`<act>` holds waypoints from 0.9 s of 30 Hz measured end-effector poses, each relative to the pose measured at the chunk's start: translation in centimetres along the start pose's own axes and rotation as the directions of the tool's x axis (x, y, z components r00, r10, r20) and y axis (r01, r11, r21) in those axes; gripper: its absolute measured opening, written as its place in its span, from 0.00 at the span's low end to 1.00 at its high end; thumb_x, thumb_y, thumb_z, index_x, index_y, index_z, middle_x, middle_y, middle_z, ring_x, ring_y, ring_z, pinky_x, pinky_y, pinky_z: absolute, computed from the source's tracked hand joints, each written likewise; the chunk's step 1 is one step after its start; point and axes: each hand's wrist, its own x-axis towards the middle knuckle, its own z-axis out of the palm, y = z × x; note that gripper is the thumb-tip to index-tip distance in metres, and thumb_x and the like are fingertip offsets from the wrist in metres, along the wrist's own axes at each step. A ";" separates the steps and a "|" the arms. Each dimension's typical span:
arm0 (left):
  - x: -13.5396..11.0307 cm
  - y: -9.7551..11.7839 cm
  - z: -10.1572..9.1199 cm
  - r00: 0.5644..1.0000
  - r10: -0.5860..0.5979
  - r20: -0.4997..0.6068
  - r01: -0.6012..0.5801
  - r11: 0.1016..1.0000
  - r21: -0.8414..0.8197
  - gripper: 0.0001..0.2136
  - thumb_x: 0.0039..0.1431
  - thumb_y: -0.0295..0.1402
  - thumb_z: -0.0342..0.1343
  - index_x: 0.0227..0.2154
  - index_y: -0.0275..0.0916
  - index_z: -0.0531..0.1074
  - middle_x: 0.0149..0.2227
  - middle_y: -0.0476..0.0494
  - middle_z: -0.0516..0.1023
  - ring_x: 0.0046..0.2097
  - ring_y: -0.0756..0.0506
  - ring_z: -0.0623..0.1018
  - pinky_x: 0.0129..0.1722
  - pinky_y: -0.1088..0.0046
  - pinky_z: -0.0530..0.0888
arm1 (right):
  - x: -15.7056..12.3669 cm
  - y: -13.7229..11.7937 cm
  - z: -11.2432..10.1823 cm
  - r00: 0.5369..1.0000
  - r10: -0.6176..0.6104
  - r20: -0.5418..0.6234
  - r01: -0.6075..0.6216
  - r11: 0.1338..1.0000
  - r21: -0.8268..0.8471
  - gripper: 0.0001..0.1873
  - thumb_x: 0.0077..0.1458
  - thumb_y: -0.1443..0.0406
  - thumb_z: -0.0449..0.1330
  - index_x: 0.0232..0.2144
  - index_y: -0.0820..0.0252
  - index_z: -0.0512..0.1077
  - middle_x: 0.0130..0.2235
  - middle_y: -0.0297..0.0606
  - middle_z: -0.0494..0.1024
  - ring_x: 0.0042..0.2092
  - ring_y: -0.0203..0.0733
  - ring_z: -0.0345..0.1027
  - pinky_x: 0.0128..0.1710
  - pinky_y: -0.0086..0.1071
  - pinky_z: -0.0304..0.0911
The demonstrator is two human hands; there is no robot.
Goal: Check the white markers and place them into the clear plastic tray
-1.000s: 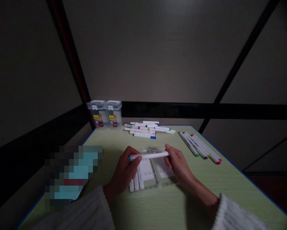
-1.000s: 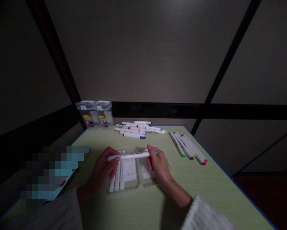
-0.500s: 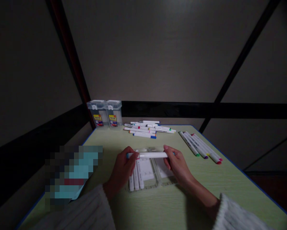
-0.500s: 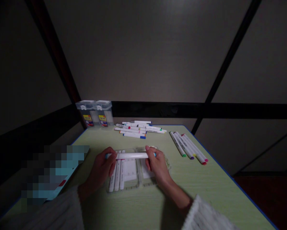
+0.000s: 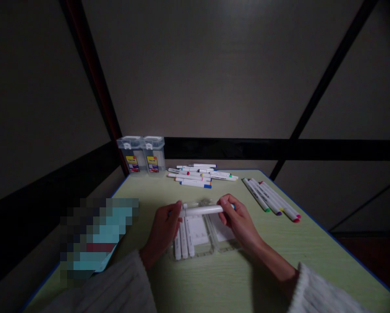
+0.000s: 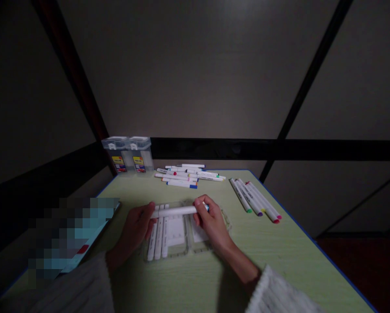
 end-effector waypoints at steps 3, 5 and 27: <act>0.2 0.0 -0.2 1.000 0.010 -0.020 -0.010 0.999 0.031 0.25 0.52 0.52 0.44 0.08 0.41 0.54 0.06 0.55 0.53 0.11 0.54 0.56 0.14 0.76 0.55 | 0.0 0.0 0.1 0.999 -0.024 0.045 0.019 0.994 0.111 0.16 0.53 0.51 0.54 0.26 0.57 0.61 0.16 0.24 0.59 0.19 0.31 0.48 0.19 0.26 0.44; 0.3 0.1 -0.3 1.000 -0.008 -0.028 0.009 0.999 0.033 0.25 0.53 0.50 0.44 0.07 0.42 0.54 0.05 0.54 0.53 0.10 0.53 0.56 0.14 0.76 0.55 | -0.1 0.0 0.2 0.996 -0.044 0.076 0.028 0.980 0.195 0.15 0.53 0.52 0.55 0.29 0.57 0.62 0.17 0.24 0.60 0.20 0.31 0.48 0.20 0.25 0.44; 0.2 -0.9 -0.1 1.000 -0.020 -0.012 0.020 1.000 0.014 0.24 0.53 0.50 0.44 0.09 0.41 0.55 0.07 0.55 0.54 0.11 0.54 0.57 0.13 0.78 0.55 | 0.2 -0.3 -0.2 0.999 -0.039 -0.016 0.039 0.999 -0.007 0.20 0.50 0.48 0.55 0.22 0.57 0.60 0.15 0.27 0.64 0.19 0.32 0.51 0.21 0.27 0.49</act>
